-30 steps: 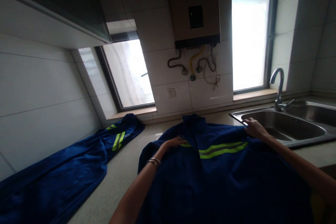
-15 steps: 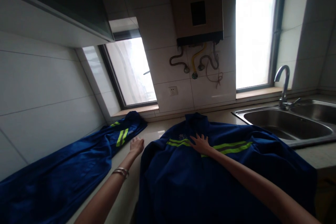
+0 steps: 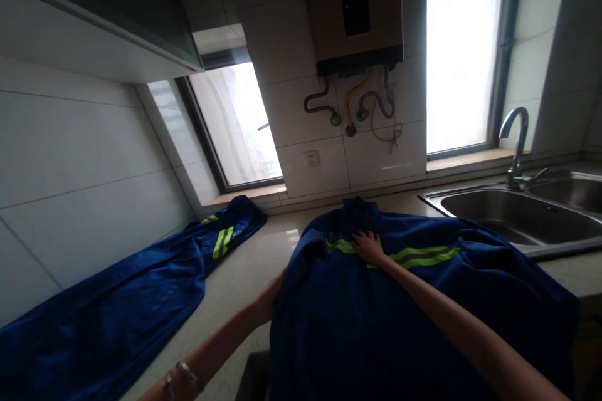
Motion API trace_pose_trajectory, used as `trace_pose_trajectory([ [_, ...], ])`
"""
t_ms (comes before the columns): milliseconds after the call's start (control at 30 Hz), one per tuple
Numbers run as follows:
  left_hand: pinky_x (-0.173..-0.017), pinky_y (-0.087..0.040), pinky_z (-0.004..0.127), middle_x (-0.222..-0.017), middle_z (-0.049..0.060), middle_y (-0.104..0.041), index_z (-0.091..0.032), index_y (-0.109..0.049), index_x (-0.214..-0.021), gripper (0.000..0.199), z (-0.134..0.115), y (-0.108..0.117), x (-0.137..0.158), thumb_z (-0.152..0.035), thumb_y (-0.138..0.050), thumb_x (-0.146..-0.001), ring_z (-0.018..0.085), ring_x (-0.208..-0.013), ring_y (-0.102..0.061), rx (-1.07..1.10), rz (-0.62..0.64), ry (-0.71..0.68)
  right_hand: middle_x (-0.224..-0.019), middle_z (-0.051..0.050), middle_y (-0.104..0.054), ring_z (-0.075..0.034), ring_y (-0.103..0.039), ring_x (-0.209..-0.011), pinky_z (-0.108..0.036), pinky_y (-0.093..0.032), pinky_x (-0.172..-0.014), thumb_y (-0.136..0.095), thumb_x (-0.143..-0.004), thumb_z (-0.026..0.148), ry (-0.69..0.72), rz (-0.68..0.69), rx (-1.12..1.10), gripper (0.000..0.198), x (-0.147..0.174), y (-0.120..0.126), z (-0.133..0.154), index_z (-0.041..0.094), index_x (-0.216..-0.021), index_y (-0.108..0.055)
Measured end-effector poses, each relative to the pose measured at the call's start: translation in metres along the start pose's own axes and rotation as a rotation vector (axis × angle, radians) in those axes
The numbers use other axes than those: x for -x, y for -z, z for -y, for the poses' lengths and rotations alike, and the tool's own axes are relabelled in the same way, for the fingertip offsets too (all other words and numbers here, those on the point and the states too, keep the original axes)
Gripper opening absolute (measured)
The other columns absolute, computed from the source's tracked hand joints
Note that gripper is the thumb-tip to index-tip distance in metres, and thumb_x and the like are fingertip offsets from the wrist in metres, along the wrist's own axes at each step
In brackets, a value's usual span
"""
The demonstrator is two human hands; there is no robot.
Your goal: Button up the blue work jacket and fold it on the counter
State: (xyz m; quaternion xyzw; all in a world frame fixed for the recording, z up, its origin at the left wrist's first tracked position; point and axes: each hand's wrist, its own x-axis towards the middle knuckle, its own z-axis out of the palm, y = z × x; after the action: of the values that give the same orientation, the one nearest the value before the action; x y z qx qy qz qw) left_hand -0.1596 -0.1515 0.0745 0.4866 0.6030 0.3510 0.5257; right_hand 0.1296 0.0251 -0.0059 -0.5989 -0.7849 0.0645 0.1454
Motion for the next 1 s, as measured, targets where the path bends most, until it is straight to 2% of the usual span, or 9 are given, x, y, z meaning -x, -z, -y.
trace_pose_trajectory([
  [100, -0.095, -0.044, 0.034, -0.115, 0.000, -0.064, -0.026, -0.064, -0.110, 0.051, -0.009, -0.004, 0.022, -0.058, -0.058, -0.070, 0.023, -0.114, -0.054, 0.237, 0.261, 0.049, -0.144, -0.004, -0.035, -0.034, -0.023, -0.129, -0.055, -0.014, -0.101, -0.028, -0.091, 0.047, -0.002, -0.014, -0.009, 0.049, 0.001, 0.000, -0.010, 0.033, -0.136, -0.040],
  [333, -0.084, -0.050, 0.030, -0.080, -0.003, -0.072, -0.025, -0.072, -0.072, 0.032, 0.008, 0.015, 0.040, -0.052, -0.066, -0.056, 0.025, -0.097, -0.064, 0.283, 0.183, 0.276, -0.142, -0.001, -0.038, -0.030, -0.024, -0.129, -0.051, -0.015, -0.101, -0.029, -0.091, 0.044, -0.003, -0.040, -0.013, 0.047, 0.003, 0.003, -0.023, 0.034, -0.135, -0.042],
  [433, -0.083, -0.051, 0.031, -0.072, -0.004, -0.071, -0.026, -0.071, -0.066, 0.025, 0.006, 0.022, 0.046, -0.049, -0.064, -0.058, 0.024, -0.089, -0.066, 0.277, 0.131, 0.204, -0.141, -0.002, -0.039, -0.030, -0.025, -0.127, -0.051, -0.016, -0.101, -0.030, -0.091, 0.043, -0.005, -0.044, -0.015, 0.047, 0.003, 0.005, -0.026, 0.033, -0.134, -0.043],
  [567, -0.089, -0.048, 0.040, -0.087, -0.001, -0.072, -0.029, -0.073, -0.077, 0.026, 0.004, 0.007, 0.067, -0.040, -0.065, -0.055, 0.028, -0.095, -0.065, 0.326, 0.190, 0.092, -0.141, -0.002, -0.040, -0.031, -0.027, -0.126, -0.050, -0.018, -0.100, -0.031, -0.090, 0.042, -0.008, -0.053, -0.022, 0.046, 0.003, 0.005, -0.028, 0.032, -0.134, -0.044],
  [667, -0.094, -0.044, 0.042, -0.104, -0.005, -0.068, -0.039, -0.070, -0.090, 0.035, 0.006, -0.010, 0.085, -0.036, -0.071, -0.056, 0.029, -0.106, -0.060, 0.286, 0.306, 0.108, -0.141, -0.001, -0.039, -0.031, -0.027, -0.126, -0.050, -0.017, -0.100, -0.030, -0.091, 0.043, -0.005, -0.062, -0.026, 0.046, 0.002, 0.004, -0.028, 0.033, -0.134, -0.044],
  [733, -0.097, -0.043, 0.040, -0.104, -0.011, -0.068, -0.045, -0.068, -0.091, 0.036, 0.001, -0.008, 0.094, -0.038, -0.075, -0.055, 0.025, -0.109, -0.058, 0.159, 0.341, 0.168, -0.141, -0.001, -0.040, -0.030, -0.027, -0.126, -0.049, -0.017, -0.101, -0.031, -0.091, 0.043, -0.006, -0.065, -0.028, 0.046, 0.003, 0.004, -0.029, 0.033, -0.134, -0.044],
  [833, -0.095, -0.042, 0.037, -0.096, -0.015, -0.070, -0.044, -0.066, -0.088, 0.036, -0.028, 0.029, 0.097, -0.038, -0.077, -0.054, 0.021, -0.106, -0.060, -0.071, 0.305, 0.291, -0.140, 0.000, -0.041, -0.030, -0.028, -0.126, -0.048, -0.018, -0.100, -0.031, -0.090, 0.043, -0.001, -0.069, -0.029, 0.046, 0.003, 0.004, -0.030, 0.034, -0.133, -0.044],
  [933, -0.092, -0.042, 0.039, -0.096, -0.013, -0.070, -0.036, -0.062, -0.103, 0.050, -0.079, 0.106, 0.092, -0.034, -0.076, -0.055, 0.022, -0.102, -0.061, -0.239, 0.261, 0.324, -0.140, -0.001, -0.041, -0.029, -0.027, -0.126, -0.047, -0.018, -0.100, -0.031, -0.090, 0.042, 0.009, -0.072, -0.032, 0.046, 0.004, 0.004, -0.030, 0.033, -0.134, -0.043],
  [1000, -0.092, -0.039, 0.041, -0.095, -0.013, -0.069, -0.028, -0.060, -0.108, 0.057, -0.114, 0.165, 0.083, -0.029, -0.075, -0.054, 0.025, -0.102, -0.059, -0.432, 0.205, 0.244, -0.140, -0.001, -0.041, -0.029, -0.027, -0.126, -0.048, -0.017, -0.101, -0.033, -0.090, 0.042, 0.016, -0.067, -0.033, 0.047, 0.006, 0.006, -0.029, 0.033, -0.135, -0.043],
])
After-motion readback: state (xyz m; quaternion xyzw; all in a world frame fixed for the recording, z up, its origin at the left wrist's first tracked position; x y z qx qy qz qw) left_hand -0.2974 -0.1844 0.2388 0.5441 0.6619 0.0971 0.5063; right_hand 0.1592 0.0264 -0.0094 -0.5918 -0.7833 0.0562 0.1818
